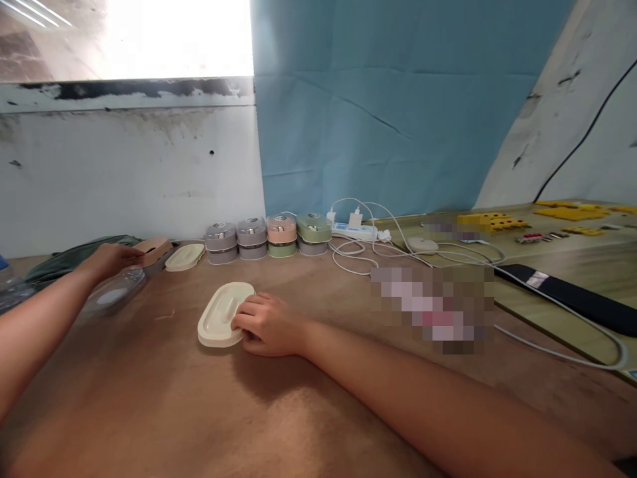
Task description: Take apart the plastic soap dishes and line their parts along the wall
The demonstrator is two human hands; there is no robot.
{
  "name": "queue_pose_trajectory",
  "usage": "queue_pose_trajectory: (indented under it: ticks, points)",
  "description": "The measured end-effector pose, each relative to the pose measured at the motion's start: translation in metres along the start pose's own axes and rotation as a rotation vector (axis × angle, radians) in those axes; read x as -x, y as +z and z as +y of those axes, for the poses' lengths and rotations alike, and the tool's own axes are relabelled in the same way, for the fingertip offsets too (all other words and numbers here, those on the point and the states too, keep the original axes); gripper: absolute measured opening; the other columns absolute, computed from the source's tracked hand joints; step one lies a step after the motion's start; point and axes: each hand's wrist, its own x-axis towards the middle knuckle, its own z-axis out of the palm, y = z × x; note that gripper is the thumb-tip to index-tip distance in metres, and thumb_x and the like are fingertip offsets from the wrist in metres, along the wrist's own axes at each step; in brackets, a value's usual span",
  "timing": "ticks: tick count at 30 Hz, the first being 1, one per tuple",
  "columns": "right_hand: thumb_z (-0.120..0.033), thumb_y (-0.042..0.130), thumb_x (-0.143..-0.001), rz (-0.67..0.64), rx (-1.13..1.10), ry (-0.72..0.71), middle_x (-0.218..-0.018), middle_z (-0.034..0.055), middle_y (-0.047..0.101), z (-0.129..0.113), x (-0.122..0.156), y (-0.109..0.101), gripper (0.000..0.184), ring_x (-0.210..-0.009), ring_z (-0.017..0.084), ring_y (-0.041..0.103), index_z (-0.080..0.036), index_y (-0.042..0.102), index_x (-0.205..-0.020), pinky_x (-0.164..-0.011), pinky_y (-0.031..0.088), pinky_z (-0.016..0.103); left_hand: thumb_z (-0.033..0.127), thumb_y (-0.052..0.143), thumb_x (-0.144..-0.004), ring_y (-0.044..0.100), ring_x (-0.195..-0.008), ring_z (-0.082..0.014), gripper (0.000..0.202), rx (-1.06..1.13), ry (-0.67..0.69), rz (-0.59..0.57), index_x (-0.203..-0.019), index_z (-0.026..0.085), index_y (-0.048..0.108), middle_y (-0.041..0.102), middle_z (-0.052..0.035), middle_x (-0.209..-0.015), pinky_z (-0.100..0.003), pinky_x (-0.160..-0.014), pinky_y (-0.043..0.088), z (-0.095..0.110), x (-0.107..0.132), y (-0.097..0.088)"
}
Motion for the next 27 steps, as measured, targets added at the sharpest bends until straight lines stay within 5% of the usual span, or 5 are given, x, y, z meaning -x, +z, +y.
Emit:
queue_pose_trajectory:
  ticks: [7, 15, 27]
  points:
    - [-0.012, 0.05, -0.071, -0.002, 0.006, -0.001, -0.089, 0.005, 0.061, 0.0, -0.001, 0.001, 0.018, -0.085, 0.016, 0.053, -0.018, 0.057, -0.087, -0.08, 0.04, 0.03, 0.024, 0.052, -0.073, 0.059, -0.079, -0.0207, 0.022, -0.145, 0.067, -0.125, -0.085, 0.02, 0.07, 0.069, -0.0028, -0.086, -0.023, -0.069, 0.039, 0.004, -0.001, -0.001]
    - [-0.012, 0.05, -0.072, 0.006, 0.009, -0.004, -0.088, 0.0046, 0.061, 0.001, 0.0, 0.001, 0.018, -0.085, 0.016, 0.053, -0.018, 0.057, -0.087, -0.081, 0.04, 0.03, 0.034, 0.048, -0.076, 0.059, -0.089, -0.0219, 0.032, -0.162, 0.011, -0.088, -0.097, 0.018, 0.067, 0.068, -0.0041, -0.097, -0.021, -0.068, 0.04, -0.004, -0.001, -0.001]
    - [-0.012, 0.05, -0.071, -0.004, 0.0, 0.004, -0.09, 0.0054, 0.061, 0.0, -0.001, 0.0, 0.019, -0.084, 0.016, 0.053, -0.018, 0.057, -0.088, -0.079, 0.041, 0.03, 0.028, 0.052, -0.07, 0.059, -0.081, -0.0203, 0.022, -0.062, 0.064, -0.056, -0.081, 0.02, 0.07, 0.07, -0.0002, -0.082, -0.02, -0.064, 0.039, -0.006, 0.0, 0.001]
